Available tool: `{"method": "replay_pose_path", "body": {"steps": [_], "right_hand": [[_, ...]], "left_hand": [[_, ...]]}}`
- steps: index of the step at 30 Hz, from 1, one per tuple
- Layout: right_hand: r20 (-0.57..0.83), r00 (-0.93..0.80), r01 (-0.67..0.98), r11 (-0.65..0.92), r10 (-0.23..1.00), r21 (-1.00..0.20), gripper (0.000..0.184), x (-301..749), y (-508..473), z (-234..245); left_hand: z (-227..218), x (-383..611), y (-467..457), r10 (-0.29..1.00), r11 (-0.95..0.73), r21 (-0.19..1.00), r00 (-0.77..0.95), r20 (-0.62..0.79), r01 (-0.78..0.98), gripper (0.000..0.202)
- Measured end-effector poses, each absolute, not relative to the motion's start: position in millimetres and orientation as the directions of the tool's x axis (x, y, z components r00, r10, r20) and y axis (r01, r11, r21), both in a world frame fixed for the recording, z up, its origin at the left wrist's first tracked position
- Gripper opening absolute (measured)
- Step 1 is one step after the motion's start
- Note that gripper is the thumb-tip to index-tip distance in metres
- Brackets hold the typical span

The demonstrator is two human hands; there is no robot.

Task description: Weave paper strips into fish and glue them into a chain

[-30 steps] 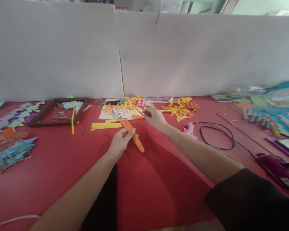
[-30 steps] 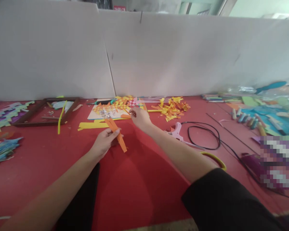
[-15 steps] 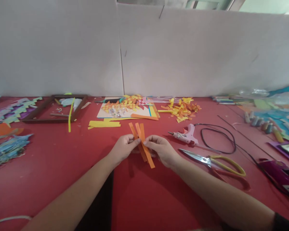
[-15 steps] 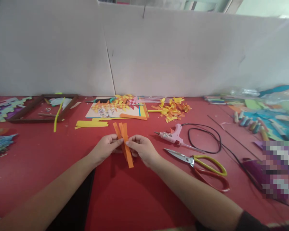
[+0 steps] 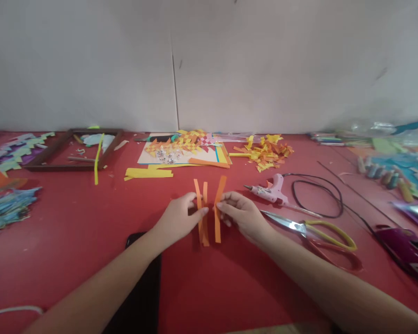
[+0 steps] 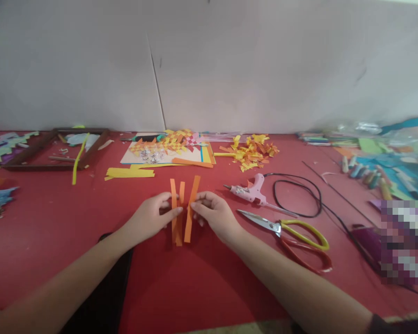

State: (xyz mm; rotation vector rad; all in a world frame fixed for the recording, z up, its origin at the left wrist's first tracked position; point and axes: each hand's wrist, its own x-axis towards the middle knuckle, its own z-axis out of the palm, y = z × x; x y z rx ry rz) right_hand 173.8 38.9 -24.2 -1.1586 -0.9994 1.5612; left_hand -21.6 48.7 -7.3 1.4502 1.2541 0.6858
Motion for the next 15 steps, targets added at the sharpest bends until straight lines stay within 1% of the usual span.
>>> {"method": "replay_pose_path", "body": {"steps": [1,2,4,5,6,7,9,10,12,15], "right_hand": [[-0.214,-0.129,-0.212,-0.238,0.968,-0.948,0.038,175.6,38.3,-25.2],[-0.202,-0.119,-0.218,-0.224,0.972,-0.950,0.037,177.0,38.1,-25.9],[-0.171,-0.099,-0.222,-0.189,0.980,-0.957,0.032,179.2,39.1,-27.3],[-0.153,-0.091,-0.223,-0.170,0.984,-0.960,0.031,180.0,40.1,-28.1],[-0.134,-0.084,-0.228,-0.150,0.987,-0.962,0.030,180.6,41.2,-29.1],[-0.118,-0.074,-0.238,-0.132,0.990,-0.962,0.029,181.3,42.3,-30.2],[-0.102,-0.057,-0.264,-0.114,0.993,-0.958,0.029,182.4,44.1,-32.4],[-0.101,-0.054,-0.278,-0.112,0.993,-0.954,0.029,182.9,44.7,-33.1],[-0.099,-0.059,-0.305,-0.112,0.993,-0.946,0.030,183.5,44.9,-33.4],[-0.083,-0.077,-0.329,-0.104,0.994,-0.939,0.031,183.2,43.5,-30.8]], "left_hand": [[-5.8,-21.6,45.3,0.960,-0.025,0.857,0.253,-0.124,0.515,0.029],[-4.5,-21.4,42.2,0.969,-0.122,0.749,0.240,-0.051,0.651,0.030],[-2.9,-20.6,38.0,0.973,-0.231,0.560,0.189,0.132,0.796,0.035],[-2.5,-20.0,37.0,0.963,-0.260,0.523,0.182,0.196,0.811,0.037],[-2.3,-19.4,36.6,0.954,-0.287,0.531,0.190,0.231,0.797,0.038],[-2.3,-18.8,36.6,0.948,-0.314,0.572,0.220,0.228,0.758,0.038],[-2.4,-17.2,37.2,0.928,-0.343,0.695,0.341,0.148,0.632,0.036],[-2.5,-16.3,37.6,0.910,-0.336,0.747,0.403,0.100,0.574,0.035],[-2.7,-14.4,37.9,0.876,-0.300,0.812,0.482,0.026,0.501,0.034],[-4.0,-12.7,38.3,0.869,-0.240,0.857,0.494,-0.020,0.456,0.028]]}}
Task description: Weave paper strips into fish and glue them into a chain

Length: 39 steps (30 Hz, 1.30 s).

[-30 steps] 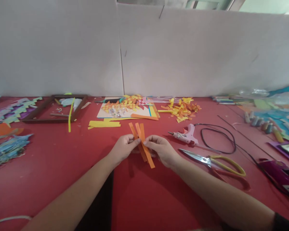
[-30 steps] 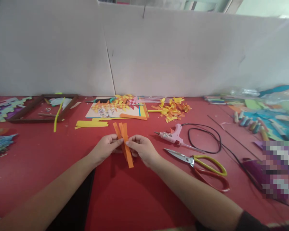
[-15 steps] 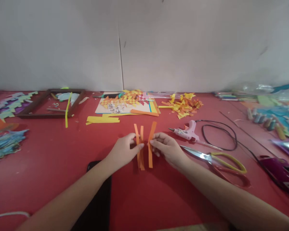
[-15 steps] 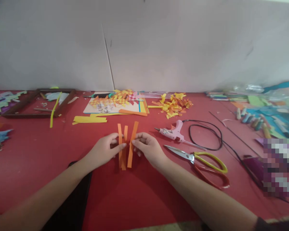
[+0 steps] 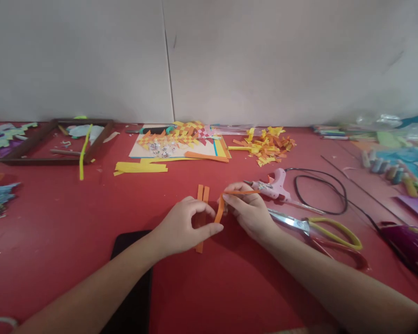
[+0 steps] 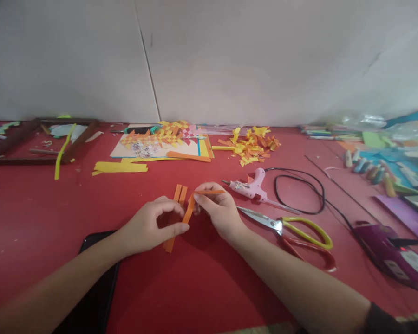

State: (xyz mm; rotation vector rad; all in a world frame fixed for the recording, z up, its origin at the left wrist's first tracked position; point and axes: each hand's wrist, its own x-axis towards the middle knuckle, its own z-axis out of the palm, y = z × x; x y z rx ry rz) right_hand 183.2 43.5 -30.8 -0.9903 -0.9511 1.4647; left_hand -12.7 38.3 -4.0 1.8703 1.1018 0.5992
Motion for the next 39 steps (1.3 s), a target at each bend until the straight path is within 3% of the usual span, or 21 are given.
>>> {"method": "replay_pose_path", "body": {"steps": [4,8,14,21,29,34,39], "right_hand": [[-0.095,-0.063,-0.352,-0.112,0.993,-0.929,0.034,183,42,-27],[-0.110,-0.069,-0.371,-0.128,0.992,-0.920,0.036,185,42,-28],[-0.060,-0.035,-0.286,-0.068,0.998,-0.956,0.026,186,40,-33],[-0.015,-0.099,-0.232,-0.038,0.995,-0.972,0.032,187,39,-31],[0.085,0.017,-0.094,0.086,0.996,-0.992,0.024,187,35,-32],[0.151,0.174,-0.055,0.163,0.973,-0.985,0.021,187,34,-32],[0.181,0.203,-0.101,0.204,0.962,-0.974,0.018,190,42,-35]], "left_hand": [[-8,-14,43,0.907,-0.112,0.919,0.417,-0.062,0.379,0.019],[-10,-18,50,0.926,0.044,0.991,0.367,-0.088,0.127,0.024],[-10,-19,53,0.907,0.253,0.967,0.354,-0.227,-0.027,0.033],[-7,-16,47,0.844,0.155,0.970,0.485,-0.227,0.185,0.021],[-8,-14,46,0.882,-0.102,0.949,0.469,-0.053,0.298,0.023],[-9,-14,48,0.904,-0.086,0.961,0.426,-0.036,0.263,0.021],[-12,-17,50,0.943,-0.015,0.976,0.328,-0.058,0.218,0.021]]}}
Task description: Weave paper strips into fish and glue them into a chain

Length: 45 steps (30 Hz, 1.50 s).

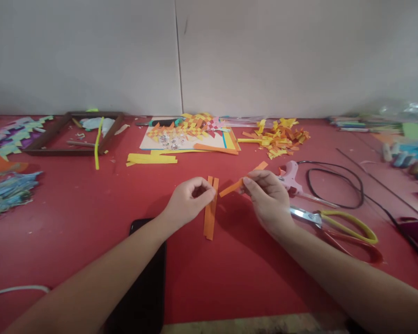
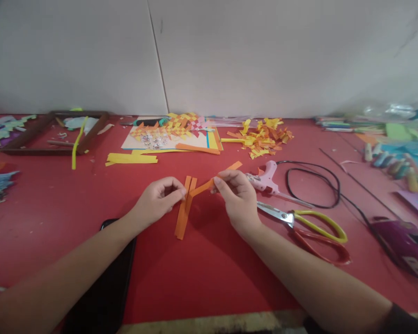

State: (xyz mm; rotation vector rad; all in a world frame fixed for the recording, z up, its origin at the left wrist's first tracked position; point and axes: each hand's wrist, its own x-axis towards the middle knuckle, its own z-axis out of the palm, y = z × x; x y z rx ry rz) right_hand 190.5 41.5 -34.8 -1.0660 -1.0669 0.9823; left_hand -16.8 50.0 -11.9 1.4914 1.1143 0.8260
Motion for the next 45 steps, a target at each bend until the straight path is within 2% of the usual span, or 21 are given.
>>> {"method": "replay_pose_path", "body": {"steps": [3,6,9,13,16,19,21,26,30,35,37,39,42,45], "right_hand": [[0.192,0.163,-0.091,0.209,0.968,-0.974,0.021,188,38,-32],[0.199,0.097,-0.043,0.203,0.975,-0.978,0.028,185,32,-27],[0.217,0.050,0.005,0.217,0.975,-0.976,0.031,184,28,-25],[0.207,-0.146,0.062,0.217,0.967,-0.974,0.033,186,27,-26],[0.207,-0.269,0.198,0.264,0.941,-0.944,0.039,189,26,-25],[0.277,-0.273,0.376,0.367,0.921,-0.851,0.040,191,26,-22],[0.321,-0.268,0.422,0.410,0.908,-0.808,0.037,190,26,-20],[0.380,-0.230,0.352,0.441,0.896,-0.825,0.021,187,25,-21],[0.388,-0.100,0.246,0.400,0.916,-0.883,0.010,186,23,-24],[0.248,0.025,0.125,0.243,0.969,-0.962,0.021,184,23,-24],[0.207,0.030,0.086,0.204,0.978,-0.975,0.026,184,24,-23],[0.183,0.016,0.071,0.181,0.983,-0.981,0.027,184,25,-23],[0.160,0.000,0.081,0.160,0.987,-0.984,0.027,185,25,-23],[0.159,0.003,0.094,0.158,0.987,-0.983,0.026,185,24,-23]], "left_hand": [[-12,-16,49,0.939,0.013,0.993,0.341,-0.052,0.116,0.023],[-10,-13,46,0.896,0.002,0.995,0.441,-0.045,0.098,0.036],[-9,-11,42,0.863,0.004,0.994,0.503,-0.057,0.107,0.026],[-7,-11,41,0.905,-0.130,0.977,0.422,0.047,0.170,0.018],[-6,-13,41,0.918,-0.222,0.948,0.376,0.125,0.229,0.017],[-4,-14,40,0.911,-0.274,0.924,0.381,0.160,0.267,0.017],[-3,-14,40,0.900,-0.308,0.903,0.399,0.175,0.299,0.018],[-3,-14,39,0.880,-0.344,0.879,0.441,0.179,0.330,0.019],[-9,-15,39,0.918,-0.279,0.910,0.363,0.159,0.307,0.018],[-16,-15,43,0.975,-0.140,0.987,0.184,0.124,0.076,0.056],[-15,-15,44,0.973,-0.098,0.995,0.211,0.094,0.010,0.071],[-13,-15,45,0.960,-0.064,0.997,0.272,0.071,-0.034,0.076],[-11,-16,46,0.950,-0.072,0.995,0.298,0.090,-0.071,0.064],[-12,-17,45,0.959,-0.088,0.995,0.268,0.095,-0.039,0.040]]}}
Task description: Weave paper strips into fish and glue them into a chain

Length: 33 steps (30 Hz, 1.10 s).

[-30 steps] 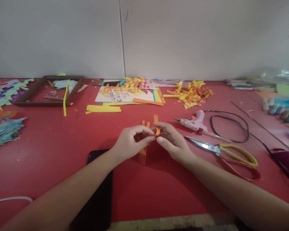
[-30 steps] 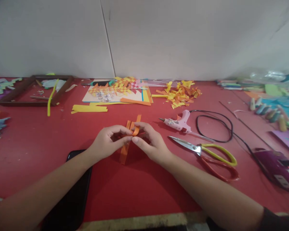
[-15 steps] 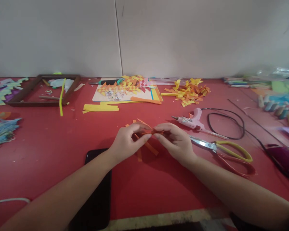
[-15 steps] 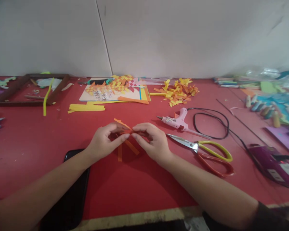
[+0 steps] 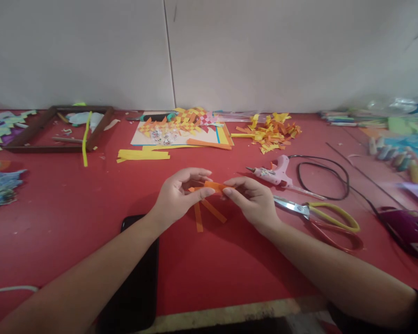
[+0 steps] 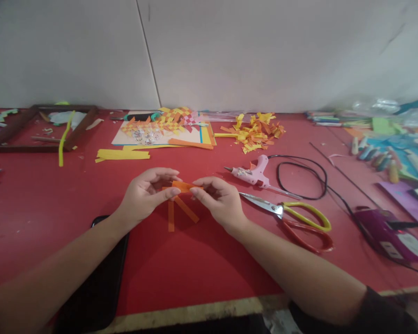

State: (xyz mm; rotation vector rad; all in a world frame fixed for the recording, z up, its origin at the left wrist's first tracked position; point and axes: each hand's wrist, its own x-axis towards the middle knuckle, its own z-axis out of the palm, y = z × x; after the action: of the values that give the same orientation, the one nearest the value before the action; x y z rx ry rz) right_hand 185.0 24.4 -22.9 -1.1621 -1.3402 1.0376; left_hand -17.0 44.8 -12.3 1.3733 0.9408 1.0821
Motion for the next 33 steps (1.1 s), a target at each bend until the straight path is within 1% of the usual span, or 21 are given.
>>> {"method": "replay_pose_path", "body": {"steps": [2,5,8,13,16,22,25,29,33], "right_hand": [[0.158,0.004,0.104,0.157,0.987,-0.982,0.025,184.6,24.3,-21.8],[0.151,0.009,0.107,0.149,0.989,-0.983,0.024,183.6,24.3,-19.9],[0.154,0.027,0.098,0.151,0.988,-0.984,0.025,183.1,24.8,-19.8],[0.145,0.074,0.078,0.139,0.987,-0.987,0.027,184.9,27.4,-23.6],[0.133,0.085,0.064,0.128,0.987,-0.990,0.031,185.7,28.8,-25.0],[0.143,0.066,0.052,0.140,0.987,-0.989,0.035,184.4,29.5,-26.2],[0.144,0.045,0.038,0.143,0.989,-0.989,0.035,184.0,28.9,-26.9],[0.186,0.006,0.047,0.186,0.983,-0.981,0.026,185.0,28.2,-25.9],[0.214,0.005,0.072,0.214,0.977,-0.974,0.020,187.3,29.8,-25.7]], "left_hand": [[-13.4,-17.5,44.3,0.964,-0.083,0.996,0.253,0.078,0.009,0.029],[-14.8,-17.8,44.4,0.966,-0.083,0.996,0.249,0.073,0.031,0.027],[-15.1,-17.8,45.5,0.965,-0.054,0.999,0.255,0.051,0.004,0.036],[-12.8,-17.4,47.4,0.964,0.050,0.999,0.260,-0.052,0.015,0.055],[-11.2,-16.8,47.9,0.959,0.078,0.997,0.272,-0.076,0.003,0.058],[-13.4,-16.9,48.4,0.971,0.035,0.999,0.239,-0.026,-0.035,0.049],[-15.5,-16.5,48.0,0.973,0.001,0.997,0.231,0.018,-0.082,0.039],[-16.6,-16.5,46.9,0.971,0.012,0.990,0.237,0.021,-0.140,0.025],[-15.1,-17.1,46.6,0.976,0.043,0.992,0.218,-0.015,-0.122,0.023]]}}
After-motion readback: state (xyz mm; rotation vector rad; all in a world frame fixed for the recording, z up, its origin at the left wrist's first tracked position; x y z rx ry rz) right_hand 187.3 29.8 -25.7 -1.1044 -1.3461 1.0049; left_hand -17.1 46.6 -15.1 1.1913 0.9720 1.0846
